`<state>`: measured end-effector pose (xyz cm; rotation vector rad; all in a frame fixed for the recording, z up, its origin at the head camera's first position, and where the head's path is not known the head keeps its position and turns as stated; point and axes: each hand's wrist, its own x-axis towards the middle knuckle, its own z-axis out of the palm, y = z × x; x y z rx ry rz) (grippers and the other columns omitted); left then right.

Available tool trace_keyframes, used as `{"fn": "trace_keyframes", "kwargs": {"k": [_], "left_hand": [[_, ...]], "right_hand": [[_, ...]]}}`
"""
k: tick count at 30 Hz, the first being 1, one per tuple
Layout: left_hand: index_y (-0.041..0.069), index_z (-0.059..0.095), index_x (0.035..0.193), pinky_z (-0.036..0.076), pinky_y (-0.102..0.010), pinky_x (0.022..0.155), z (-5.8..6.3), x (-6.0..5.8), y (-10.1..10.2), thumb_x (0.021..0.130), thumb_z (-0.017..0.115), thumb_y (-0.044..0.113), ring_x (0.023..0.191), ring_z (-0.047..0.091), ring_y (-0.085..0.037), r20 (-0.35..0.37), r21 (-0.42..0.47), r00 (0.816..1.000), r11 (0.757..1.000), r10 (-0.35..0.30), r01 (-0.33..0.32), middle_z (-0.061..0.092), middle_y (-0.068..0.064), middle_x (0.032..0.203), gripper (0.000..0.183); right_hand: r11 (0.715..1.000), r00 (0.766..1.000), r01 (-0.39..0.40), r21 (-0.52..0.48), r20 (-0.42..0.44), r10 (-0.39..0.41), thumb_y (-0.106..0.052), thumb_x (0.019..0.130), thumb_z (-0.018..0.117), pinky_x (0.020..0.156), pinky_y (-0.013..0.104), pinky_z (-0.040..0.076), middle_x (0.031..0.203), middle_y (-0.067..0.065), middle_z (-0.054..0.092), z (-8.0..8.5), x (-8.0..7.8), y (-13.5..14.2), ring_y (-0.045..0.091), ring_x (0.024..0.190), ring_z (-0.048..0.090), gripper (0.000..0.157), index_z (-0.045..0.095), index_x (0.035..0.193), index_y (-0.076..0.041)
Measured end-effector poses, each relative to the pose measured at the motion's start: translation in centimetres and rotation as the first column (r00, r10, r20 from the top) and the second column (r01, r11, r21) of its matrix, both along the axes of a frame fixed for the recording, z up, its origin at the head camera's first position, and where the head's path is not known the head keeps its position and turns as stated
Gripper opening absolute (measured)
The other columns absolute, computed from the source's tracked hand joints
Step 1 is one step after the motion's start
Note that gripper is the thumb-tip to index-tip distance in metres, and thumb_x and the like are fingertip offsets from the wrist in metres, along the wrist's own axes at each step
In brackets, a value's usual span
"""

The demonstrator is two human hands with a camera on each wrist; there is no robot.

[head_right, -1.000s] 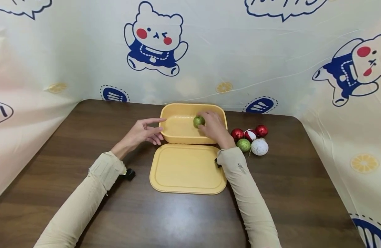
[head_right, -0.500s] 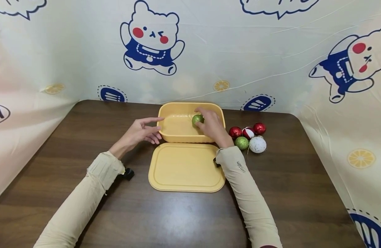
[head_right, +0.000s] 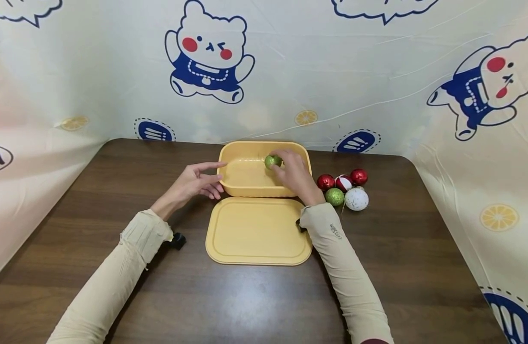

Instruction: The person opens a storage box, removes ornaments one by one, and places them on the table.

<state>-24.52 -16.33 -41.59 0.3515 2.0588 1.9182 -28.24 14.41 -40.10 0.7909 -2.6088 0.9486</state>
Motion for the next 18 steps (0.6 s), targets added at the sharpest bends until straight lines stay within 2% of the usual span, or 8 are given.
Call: {"fn": "trace_keyframes", "kwargs": {"k": [4,9,13,18], "left_hand": [[0.006,0.049,0.147,0.062,-0.036,0.063,0.0,0.1,-0.3,0.097,0.067,0.021,0.065,0.072,-0.027,0.002,-0.001,1.0,1.0,0.007,-0.007,0.071,-0.023,0.084,0.055],[0.007,0.051,0.145,0.062,-0.037,0.063,0.0,0.1,-0.4,0.097,0.067,0.02,0.064,0.071,-0.027,0.008,-0.001,1.0,1.0,0.018,-0.018,0.07,-0.026,0.085,0.053],[0.009,0.052,0.145,0.062,-0.04,0.065,0.0,0.1,-0.1,0.097,0.067,0.021,0.065,0.071,-0.027,0.016,-0.002,1.0,1.0,0.006,-0.006,0.069,-0.03,0.088,0.052],[0.009,0.052,0.145,0.062,-0.04,0.065,0.0,0.0,0.0,0.096,0.069,0.021,0.065,0.071,-0.027,0.017,-0.001,1.0,1.0,0.009,-0.009,0.069,-0.031,0.088,0.053]], "right_hand": [[0.999,0.998,-0.021,-0.049,-0.057,0.018,-0.006,0.089,0.075,0.082,0.048,0.056,0.112,0.018,0.067,0.1,0.0,-0.1,0.028,0.093,0.062,0.03,0.068,0.118,0.002],[0.997,0.997,-0.012,-0.072,-0.076,0.006,-0.008,0.09,0.074,0.077,0.043,0.055,0.113,0.015,0.067,0.7,0.5,0.0,0.026,0.088,0.061,0.031,0.068,0.12,0.0],[0.995,0.997,0.002,-0.095,-0.076,-0.01,-0.007,0.09,0.075,0.072,0.045,0.054,0.112,0.013,0.067,1.1,1.4,0.8,0.027,0.084,0.061,0.031,0.068,0.119,-0.002],[0.995,0.997,0.009,-0.1,-0.071,-0.017,-0.006,0.089,0.075,0.082,0.048,0.057,0.115,0.014,0.068,1.5,2.2,1.5,0.026,0.092,0.064,0.031,0.068,0.119,-0.001]]}}
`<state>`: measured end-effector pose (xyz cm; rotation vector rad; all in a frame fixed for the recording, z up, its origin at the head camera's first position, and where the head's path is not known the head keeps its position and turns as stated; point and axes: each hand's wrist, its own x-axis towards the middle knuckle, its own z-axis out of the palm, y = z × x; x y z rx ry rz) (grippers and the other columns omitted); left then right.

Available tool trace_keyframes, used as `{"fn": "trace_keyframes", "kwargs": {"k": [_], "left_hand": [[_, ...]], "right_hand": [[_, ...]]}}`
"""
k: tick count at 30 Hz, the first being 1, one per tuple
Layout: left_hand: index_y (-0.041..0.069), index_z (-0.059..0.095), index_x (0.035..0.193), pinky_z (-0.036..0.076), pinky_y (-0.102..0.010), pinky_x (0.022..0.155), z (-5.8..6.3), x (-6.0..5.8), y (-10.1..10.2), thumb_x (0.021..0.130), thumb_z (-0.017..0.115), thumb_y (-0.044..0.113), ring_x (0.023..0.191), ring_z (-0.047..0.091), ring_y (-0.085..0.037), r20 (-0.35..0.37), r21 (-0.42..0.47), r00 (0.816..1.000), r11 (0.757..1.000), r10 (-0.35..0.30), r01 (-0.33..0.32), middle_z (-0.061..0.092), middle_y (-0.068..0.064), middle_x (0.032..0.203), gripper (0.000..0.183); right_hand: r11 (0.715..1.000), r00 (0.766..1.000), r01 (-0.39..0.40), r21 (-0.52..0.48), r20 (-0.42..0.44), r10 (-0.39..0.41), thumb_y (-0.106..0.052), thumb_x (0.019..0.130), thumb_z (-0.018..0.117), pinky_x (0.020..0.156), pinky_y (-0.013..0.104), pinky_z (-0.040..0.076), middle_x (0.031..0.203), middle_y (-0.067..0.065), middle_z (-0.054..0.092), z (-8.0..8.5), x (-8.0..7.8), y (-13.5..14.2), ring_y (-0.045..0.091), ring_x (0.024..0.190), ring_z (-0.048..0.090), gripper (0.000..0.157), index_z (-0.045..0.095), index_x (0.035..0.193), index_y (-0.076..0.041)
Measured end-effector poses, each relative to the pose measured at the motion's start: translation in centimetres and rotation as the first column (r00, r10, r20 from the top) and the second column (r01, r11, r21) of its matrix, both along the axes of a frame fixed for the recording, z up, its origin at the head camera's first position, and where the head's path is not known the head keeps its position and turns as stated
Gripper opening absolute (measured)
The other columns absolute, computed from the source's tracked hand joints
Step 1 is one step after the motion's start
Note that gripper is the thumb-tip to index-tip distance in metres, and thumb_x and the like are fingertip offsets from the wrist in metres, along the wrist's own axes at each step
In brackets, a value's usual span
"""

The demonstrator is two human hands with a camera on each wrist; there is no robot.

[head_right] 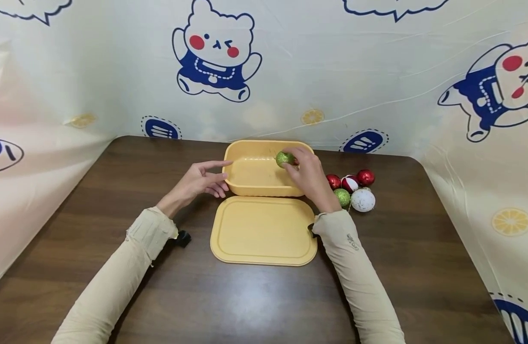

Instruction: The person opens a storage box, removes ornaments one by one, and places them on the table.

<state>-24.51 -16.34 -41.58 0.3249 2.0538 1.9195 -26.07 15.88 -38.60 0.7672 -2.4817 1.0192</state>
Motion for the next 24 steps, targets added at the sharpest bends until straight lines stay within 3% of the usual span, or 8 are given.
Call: {"fn": "trace_keyframes", "kwargs": {"k": [14,24], "left_hand": [[0.007,0.05,0.146,0.062,-0.04,0.064,0.0,-0.1,0.1,0.096,0.068,0.021,0.064,0.071,-0.026,-0.007,0.011,1.0,1.0,-0.004,0.005,0.071,-0.024,0.083,0.055],[0.007,0.05,0.146,0.062,-0.039,0.063,-0.2,-0.2,0.1,0.097,0.068,0.02,0.064,0.071,-0.026,-0.01,0.007,1.0,1.0,-0.002,0.002,0.069,-0.03,0.087,0.054]], "right_hand": [[0.996,0.996,0.084,0.037,-0.025,-0.083,-0.01,0.091,0.073,0.089,0.049,0.055,0.121,0.017,0.065,1.8,2.3,2.2,0.03,0.105,0.063,0.035,0.065,0.124,-0.001],[0.986,0.988,0.154,0.068,-0.005,-0.154,-0.007,0.089,0.075,0.088,0.049,0.057,0.123,0.017,0.064,1.5,4.4,6.0,0.029,0.107,0.062,0.036,0.066,0.123,-0.002]]}}
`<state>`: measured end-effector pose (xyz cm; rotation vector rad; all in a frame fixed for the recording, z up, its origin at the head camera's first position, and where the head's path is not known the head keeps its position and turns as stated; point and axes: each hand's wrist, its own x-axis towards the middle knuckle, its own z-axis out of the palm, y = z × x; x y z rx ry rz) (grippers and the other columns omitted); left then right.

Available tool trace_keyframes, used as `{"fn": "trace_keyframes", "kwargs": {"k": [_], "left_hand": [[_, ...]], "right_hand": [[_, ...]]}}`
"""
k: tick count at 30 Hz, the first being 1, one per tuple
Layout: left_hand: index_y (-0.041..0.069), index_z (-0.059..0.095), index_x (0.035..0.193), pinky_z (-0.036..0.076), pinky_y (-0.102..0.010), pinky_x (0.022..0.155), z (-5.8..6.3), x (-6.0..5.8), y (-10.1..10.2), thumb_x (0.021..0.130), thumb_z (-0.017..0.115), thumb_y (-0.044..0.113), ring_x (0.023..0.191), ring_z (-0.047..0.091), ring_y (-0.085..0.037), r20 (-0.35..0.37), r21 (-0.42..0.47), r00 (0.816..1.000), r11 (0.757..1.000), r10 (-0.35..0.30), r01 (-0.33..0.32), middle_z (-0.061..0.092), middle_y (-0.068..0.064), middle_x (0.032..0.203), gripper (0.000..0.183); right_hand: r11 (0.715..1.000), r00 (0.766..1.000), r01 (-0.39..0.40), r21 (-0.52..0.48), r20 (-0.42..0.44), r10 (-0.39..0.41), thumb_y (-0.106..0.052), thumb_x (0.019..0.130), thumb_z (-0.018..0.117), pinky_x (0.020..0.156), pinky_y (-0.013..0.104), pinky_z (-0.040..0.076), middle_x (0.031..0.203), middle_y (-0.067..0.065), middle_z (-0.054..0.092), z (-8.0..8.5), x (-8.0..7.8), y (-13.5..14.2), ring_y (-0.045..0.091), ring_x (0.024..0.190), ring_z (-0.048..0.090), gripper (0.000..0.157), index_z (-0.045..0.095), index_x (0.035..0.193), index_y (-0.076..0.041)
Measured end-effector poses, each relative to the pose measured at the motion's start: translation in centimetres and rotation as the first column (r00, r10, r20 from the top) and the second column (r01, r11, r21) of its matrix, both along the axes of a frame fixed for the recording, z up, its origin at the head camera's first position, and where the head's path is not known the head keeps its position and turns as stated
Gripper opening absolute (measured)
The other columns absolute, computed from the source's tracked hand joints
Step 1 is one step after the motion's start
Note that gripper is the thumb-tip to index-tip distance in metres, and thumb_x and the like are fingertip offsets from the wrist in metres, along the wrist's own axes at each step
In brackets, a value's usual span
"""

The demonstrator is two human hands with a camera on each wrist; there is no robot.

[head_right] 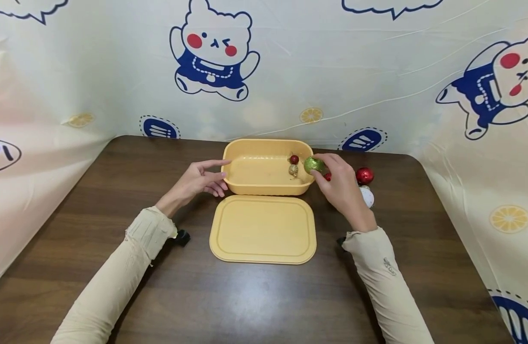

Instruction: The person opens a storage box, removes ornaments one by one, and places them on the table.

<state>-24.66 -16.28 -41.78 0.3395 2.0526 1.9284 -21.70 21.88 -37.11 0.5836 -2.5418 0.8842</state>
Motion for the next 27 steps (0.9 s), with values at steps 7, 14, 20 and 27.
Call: {"fn": "trace_keyframes", "kwargs": {"k": [7,14,20,27], "left_hand": [[0.007,0.05,0.146,0.062,-0.039,0.063,0.1,0.1,0.0,0.097,0.067,0.02,0.064,0.071,-0.027,-0.002,-0.005,1.0,1.0,-0.001,0.001,0.07,-0.027,0.085,0.053],[0.007,0.05,0.146,0.062,-0.042,0.065,0.2,0.1,0.0,0.097,0.068,0.02,0.064,0.071,-0.027,-0.006,-0.001,1.0,1.0,-0.006,0.006,0.07,-0.029,0.086,0.054],[0.006,0.048,0.147,0.062,-0.038,0.063,0.1,0.1,0.0,0.096,0.068,0.021,0.064,0.071,-0.027,-0.006,0.011,1.0,1.0,-0.009,0.009,0.068,-0.032,0.087,0.056],[0.006,0.049,0.147,0.062,-0.042,0.065,0.1,0.1,-0.1,0.097,0.068,0.021,0.064,0.071,-0.028,-0.01,-0.006,1.0,1.0,-0.003,0.003,0.068,-0.032,0.088,0.056]], "right_hand": [[0.997,0.998,0.059,0.04,-0.01,-0.058,-0.007,0.088,0.076,0.085,0.049,0.057,0.122,0.014,0.064,-0.1,1.2,2.7,0.027,0.101,0.062,0.036,0.066,0.122,-0.003],[0.991,0.992,0.117,0.068,-0.062,-0.112,-0.009,0.089,0.075,0.08,0.03,0.051,0.118,0.014,0.066,0.0,1.9,5.1,0.026,0.1,0.061,0.033,0.067,0.12,-0.003],[0.987,0.985,0.158,0.035,-0.074,-0.155,-0.008,0.089,0.075,0.075,0.005,0.036,0.114,0.018,0.067,0.0,2.2,7.6,0.029,0.091,0.064,0.033,0.067,0.12,-0.001],[0.975,0.975,0.221,-0.005,-0.016,-0.221,-0.011,0.09,0.074,0.076,-0.004,0.033,0.113,0.022,0.066,-0.5,2.0,10.7,0.038,0.093,0.066,0.034,0.066,0.12,0.0]]}}
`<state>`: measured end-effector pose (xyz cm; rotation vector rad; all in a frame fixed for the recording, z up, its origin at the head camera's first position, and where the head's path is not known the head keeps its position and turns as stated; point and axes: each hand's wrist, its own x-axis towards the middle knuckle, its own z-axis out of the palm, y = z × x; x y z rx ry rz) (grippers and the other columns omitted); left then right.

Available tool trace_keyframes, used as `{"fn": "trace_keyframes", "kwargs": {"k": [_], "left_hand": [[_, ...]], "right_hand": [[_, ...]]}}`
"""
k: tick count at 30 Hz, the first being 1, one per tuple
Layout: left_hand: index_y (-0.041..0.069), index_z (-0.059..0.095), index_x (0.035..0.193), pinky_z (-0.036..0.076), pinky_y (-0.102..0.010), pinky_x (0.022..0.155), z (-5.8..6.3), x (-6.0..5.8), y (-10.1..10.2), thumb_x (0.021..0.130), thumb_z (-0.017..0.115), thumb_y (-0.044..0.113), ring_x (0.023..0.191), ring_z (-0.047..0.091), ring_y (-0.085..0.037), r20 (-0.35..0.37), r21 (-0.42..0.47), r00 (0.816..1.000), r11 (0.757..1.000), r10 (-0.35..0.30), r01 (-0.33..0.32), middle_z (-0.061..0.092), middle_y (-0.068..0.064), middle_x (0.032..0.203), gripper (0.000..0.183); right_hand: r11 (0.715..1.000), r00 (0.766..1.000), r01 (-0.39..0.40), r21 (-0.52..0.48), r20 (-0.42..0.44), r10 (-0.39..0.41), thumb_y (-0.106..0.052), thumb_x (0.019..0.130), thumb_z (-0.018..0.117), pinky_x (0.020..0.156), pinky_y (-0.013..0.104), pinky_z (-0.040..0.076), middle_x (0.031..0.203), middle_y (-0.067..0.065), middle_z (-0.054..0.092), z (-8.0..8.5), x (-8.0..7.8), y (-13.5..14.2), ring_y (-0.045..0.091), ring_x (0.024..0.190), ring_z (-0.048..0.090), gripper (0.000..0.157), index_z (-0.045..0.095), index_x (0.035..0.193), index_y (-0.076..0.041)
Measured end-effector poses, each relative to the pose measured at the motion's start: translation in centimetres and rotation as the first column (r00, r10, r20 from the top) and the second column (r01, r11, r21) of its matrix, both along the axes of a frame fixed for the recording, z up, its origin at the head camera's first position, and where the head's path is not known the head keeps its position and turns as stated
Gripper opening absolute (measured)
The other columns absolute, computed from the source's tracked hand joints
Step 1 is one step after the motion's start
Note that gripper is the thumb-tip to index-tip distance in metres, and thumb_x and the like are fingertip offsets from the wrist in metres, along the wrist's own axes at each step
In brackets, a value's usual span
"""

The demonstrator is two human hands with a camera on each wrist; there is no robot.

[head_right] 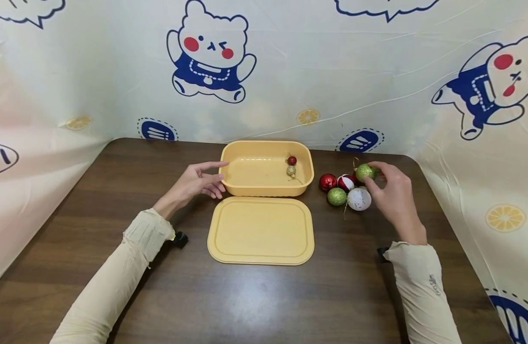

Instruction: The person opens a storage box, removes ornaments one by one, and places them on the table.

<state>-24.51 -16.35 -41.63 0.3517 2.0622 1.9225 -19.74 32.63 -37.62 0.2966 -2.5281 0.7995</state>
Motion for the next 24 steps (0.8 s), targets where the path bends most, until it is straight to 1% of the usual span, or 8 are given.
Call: {"fn": "trace_keyframes", "kwargs": {"k": [4,9,13,18,21,24], "left_hand": [[0.006,0.049,0.146,0.062,-0.041,0.065,0.0,0.1,0.0,0.096,0.068,0.021,0.064,0.071,-0.028,0.002,0.003,1.0,1.0,0.003,-0.003,0.07,-0.027,0.085,0.055],[0.006,0.05,0.146,0.062,-0.038,0.062,0.0,0.0,0.1,0.096,0.068,0.021,0.064,0.071,-0.028,0.0,0.009,1.0,1.0,0.004,-0.004,0.069,-0.032,0.088,0.055],[0.006,0.05,0.146,0.062,-0.04,0.064,-0.1,-0.1,0.1,0.096,0.069,0.023,0.064,0.071,-0.029,-0.002,0.008,1.0,1.0,-0.002,0.002,0.068,-0.034,0.089,0.056],[0.006,0.049,0.146,0.062,-0.041,0.064,-0.2,-0.2,0.2,0.096,0.068,0.023,0.065,0.071,-0.028,-0.006,0.006,1.0,1.0,-0.009,0.009,0.066,-0.037,0.09,0.057],[0.005,0.049,0.146,0.062,-0.039,0.063,-0.3,-0.2,0.2,0.096,0.068,0.021,0.064,0.071,-0.028,-0.008,0.007,1.0,1.0,-0.003,0.003,0.066,-0.036,0.09,0.056],[0.006,0.049,0.146,0.062,-0.038,0.062,-0.3,-0.1,0.1,0.096,0.068,0.021,0.063,0.071,-0.027,-0.007,0.009,1.0,1.0,0.003,-0.003,0.068,-0.034,0.088,0.055]], "right_hand": [[1.0,0.998,0.027,0.0,0.055,-0.027,-0.014,0.091,0.074,0.074,-0.005,0.033,0.114,0.024,0.066,-0.2,0.0,1.3,0.04,0.094,0.066,0.035,0.065,0.122,0.0],[0.998,0.992,0.057,0.02,0.115,-0.059,-0.018,0.093,0.071,0.072,-0.003,0.033,0.111,0.025,0.066,-0.6,-0.1,2.6,0.039,0.095,0.065,0.034,0.064,0.121,0.0],[0.996,0.986,0.077,0.043,0.142,-0.083,-0.019,0.094,0.07,0.069,0.0,0.032,0.107,0.026,0.068,-1.1,-0.1,3.4,0.038,0.093,0.066,0.033,0.064,0.119,0.001],[0.995,0.977,0.084,0.062,0.189,-0.094,-0.018,0.094,0.069,0.064,-0.002,0.032,0.105,0.03,0.068,-2.0,-0.2,4.2,0.042,0.091,0.067,0.033,0.063,0.119,0.003],[0.994,0.973,0.082,0.078,0.208,-0.096,-0.018,0.094,0.069,0.062,0.001,0.034,0.104,0.03,0.068,-2.5,-0.4,4.6,0.042,0.09,0.067,0.033,0.063,0.118,0.004],[0.992,0.969,0.076,0.096,0.227,-0.096,-0.017,0.094,0.069,0.063,0.006,0.037,0.105,0.03,0.068,-2.8,-0.7,4.7,0.042,0.091,0.068,0.032,0.063,0.117,0.004]]}}
